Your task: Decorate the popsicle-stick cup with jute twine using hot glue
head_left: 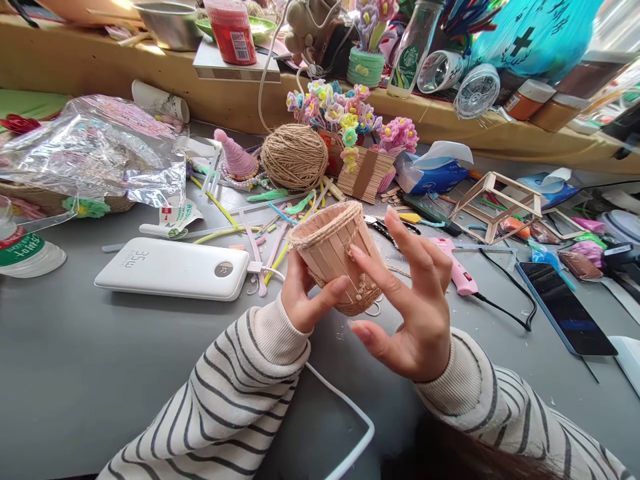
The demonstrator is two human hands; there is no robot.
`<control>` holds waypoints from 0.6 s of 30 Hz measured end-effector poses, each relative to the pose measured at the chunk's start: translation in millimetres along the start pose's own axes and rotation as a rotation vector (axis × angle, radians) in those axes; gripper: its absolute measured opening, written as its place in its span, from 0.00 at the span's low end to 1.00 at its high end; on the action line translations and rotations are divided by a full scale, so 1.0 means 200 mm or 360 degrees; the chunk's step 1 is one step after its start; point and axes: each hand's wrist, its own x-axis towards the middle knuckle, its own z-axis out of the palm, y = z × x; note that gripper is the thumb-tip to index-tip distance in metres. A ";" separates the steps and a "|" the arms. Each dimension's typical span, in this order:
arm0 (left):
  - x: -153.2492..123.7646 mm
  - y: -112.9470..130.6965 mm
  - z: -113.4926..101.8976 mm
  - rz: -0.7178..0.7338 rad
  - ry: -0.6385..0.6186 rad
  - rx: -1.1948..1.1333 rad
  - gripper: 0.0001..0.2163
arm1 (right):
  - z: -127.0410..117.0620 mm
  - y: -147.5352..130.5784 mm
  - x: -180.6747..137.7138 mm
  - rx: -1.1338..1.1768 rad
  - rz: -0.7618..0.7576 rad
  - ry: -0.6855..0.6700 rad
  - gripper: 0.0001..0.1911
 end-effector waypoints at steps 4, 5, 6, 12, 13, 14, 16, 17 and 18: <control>0.02 0.00 0.00 -0.0162 -0.0115 -0.0243 0.29 | -0.04 0.05 0.02 0.0138 0.0128 0.0120 0.16; 0.03 0.00 0.00 -0.0258 -0.0152 -0.0320 0.30 | -0.06 0.07 0.03 0.0158 0.0150 0.0141 0.14; 0.03 -0.01 0.00 -0.0353 -0.0195 -0.0386 0.31 | -0.07 0.09 0.04 0.0155 0.0158 0.0147 0.13; 0.00 0.03 0.01 -0.0817 -0.0523 -0.0497 0.23 | -0.17 0.15 0.11 -0.0066 -0.0036 -0.0053 0.08; 0.00 0.05 0.01 -0.0850 -0.0574 -0.0511 0.21 | -0.19 0.15 0.12 -0.0098 -0.0074 -0.0100 0.07; 0.00 0.06 0.02 -0.0860 -0.0616 -0.0528 0.20 | -0.21 0.16 0.13 -0.0118 -0.0114 -0.0149 0.06; 0.00 0.06 0.03 -0.0817 -0.0657 -0.0529 0.19 | -0.24 0.17 0.14 -0.0127 -0.0185 -0.0247 0.04; 0.01 0.05 0.04 -0.0758 -0.0649 -0.0493 0.19 | -0.25 0.17 0.15 -0.0119 -0.0213 -0.0289 0.04; 0.01 0.04 0.04 -0.0699 -0.0642 -0.0447 0.20 | -0.26 0.18 0.15 -0.0107 -0.0234 -0.0324 0.04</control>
